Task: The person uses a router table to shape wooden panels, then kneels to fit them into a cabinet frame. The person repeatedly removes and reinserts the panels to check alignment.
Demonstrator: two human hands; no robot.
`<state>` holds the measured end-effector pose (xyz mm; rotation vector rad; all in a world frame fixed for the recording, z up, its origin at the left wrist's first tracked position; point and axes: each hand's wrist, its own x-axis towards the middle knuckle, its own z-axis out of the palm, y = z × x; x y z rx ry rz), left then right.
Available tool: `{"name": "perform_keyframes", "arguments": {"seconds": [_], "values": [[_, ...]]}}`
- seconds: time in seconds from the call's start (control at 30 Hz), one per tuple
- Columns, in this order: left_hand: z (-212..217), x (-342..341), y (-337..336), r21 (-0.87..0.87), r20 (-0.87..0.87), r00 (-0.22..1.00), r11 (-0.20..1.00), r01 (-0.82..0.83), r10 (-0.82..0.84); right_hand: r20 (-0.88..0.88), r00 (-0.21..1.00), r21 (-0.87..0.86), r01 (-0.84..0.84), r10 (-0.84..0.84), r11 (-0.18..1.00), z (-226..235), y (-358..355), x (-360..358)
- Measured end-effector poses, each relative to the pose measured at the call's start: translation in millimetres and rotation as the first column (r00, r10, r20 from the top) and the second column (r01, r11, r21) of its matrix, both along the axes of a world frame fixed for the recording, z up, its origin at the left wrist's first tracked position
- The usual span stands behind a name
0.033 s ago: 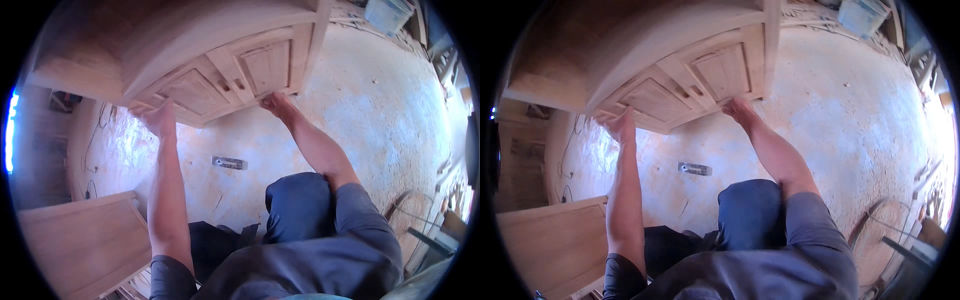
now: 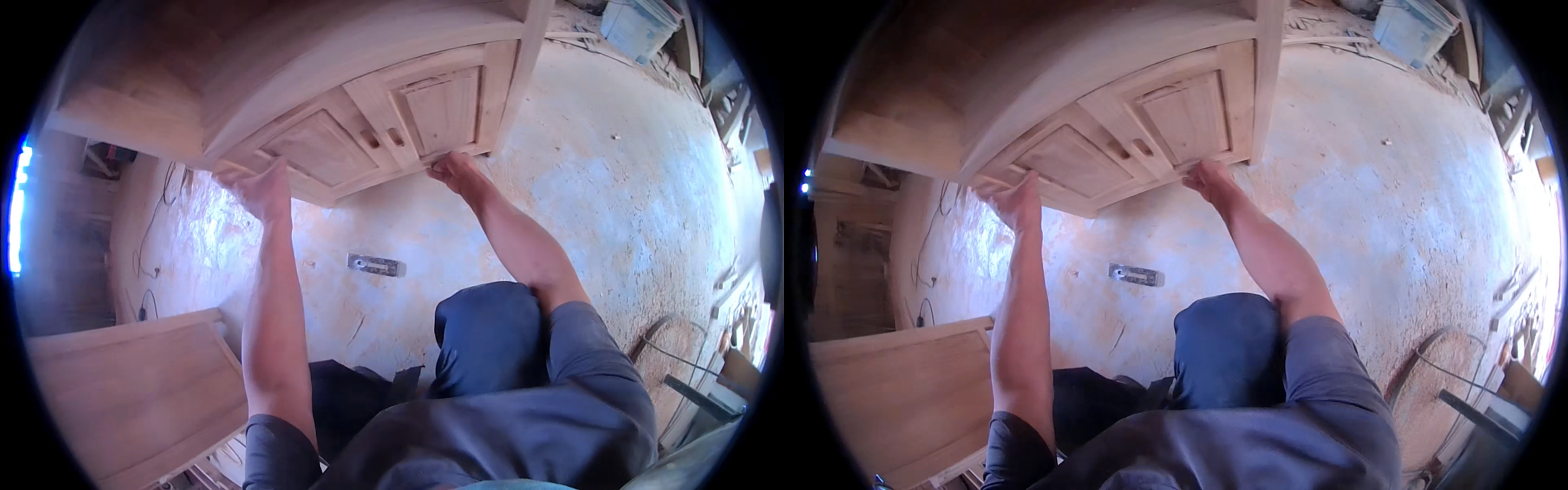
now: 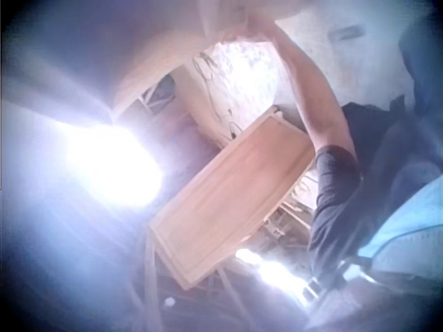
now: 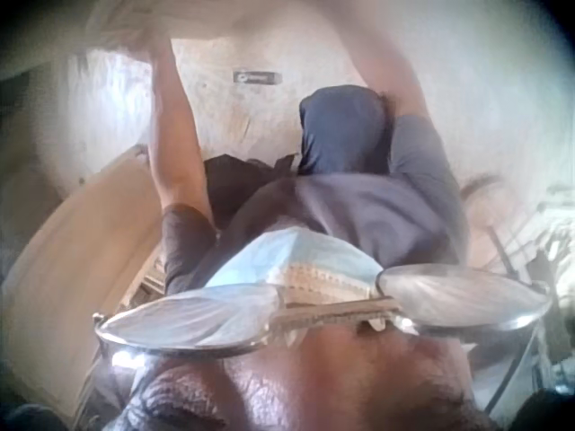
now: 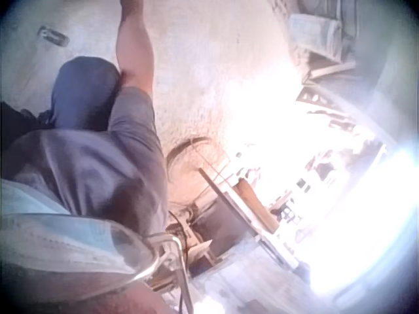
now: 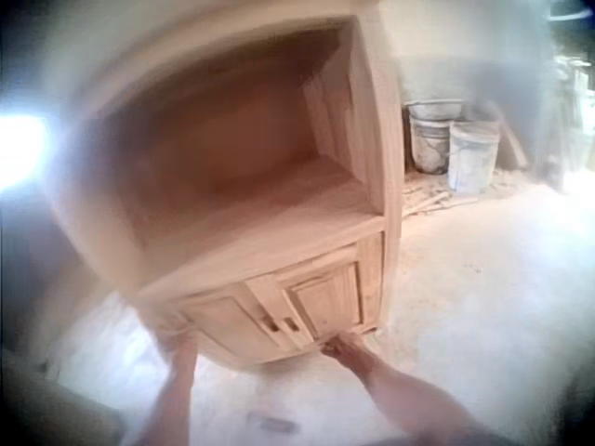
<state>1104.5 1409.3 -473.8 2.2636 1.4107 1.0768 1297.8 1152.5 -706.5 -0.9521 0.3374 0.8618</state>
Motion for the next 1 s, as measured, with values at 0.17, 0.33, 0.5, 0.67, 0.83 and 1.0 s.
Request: {"name": "perform_keyframes", "arguments": {"seconds": [0.17,0.33,0.5,0.67,0.83,1.0], "values": [[6,15,-17,-0.069,0.096,0.990,0.991,0.112,-0.105,0.000,1.000,-0.051,0.006,-0.006,0.999,15,-16,11],[7,23,-14,-0.110,0.050,0.995,0.990,0.091,-0.086,-0.037,0.999,-0.087,-0.031,0.027,0.996,39,-3,23],[-4,18,-9,-0.183,0.038,0.995,0.979,0.093,-0.087,0.030,0.985,-0.243,-0.156,0.168,0.958,31,-15,4],[-54,14,37,0.242,-0.131,0.990,0.967,0.080,-0.049,-0.003,0.980,-0.195,-0.198,0.201,0.961,48,-29,-14],[-20,16,-23,-0.101,0.165,0.982,0.989,0.108,-0.090,0.324,0.842,-0.352,-0.315,0.430,0.881,138,-25,-36],[-45,-6,-38,-0.275,0.156,0.988,0.960,0.055,-0.012,0.486,0.510,-0.526,-0.478,0.709,0.704,207,15,-63]]}}
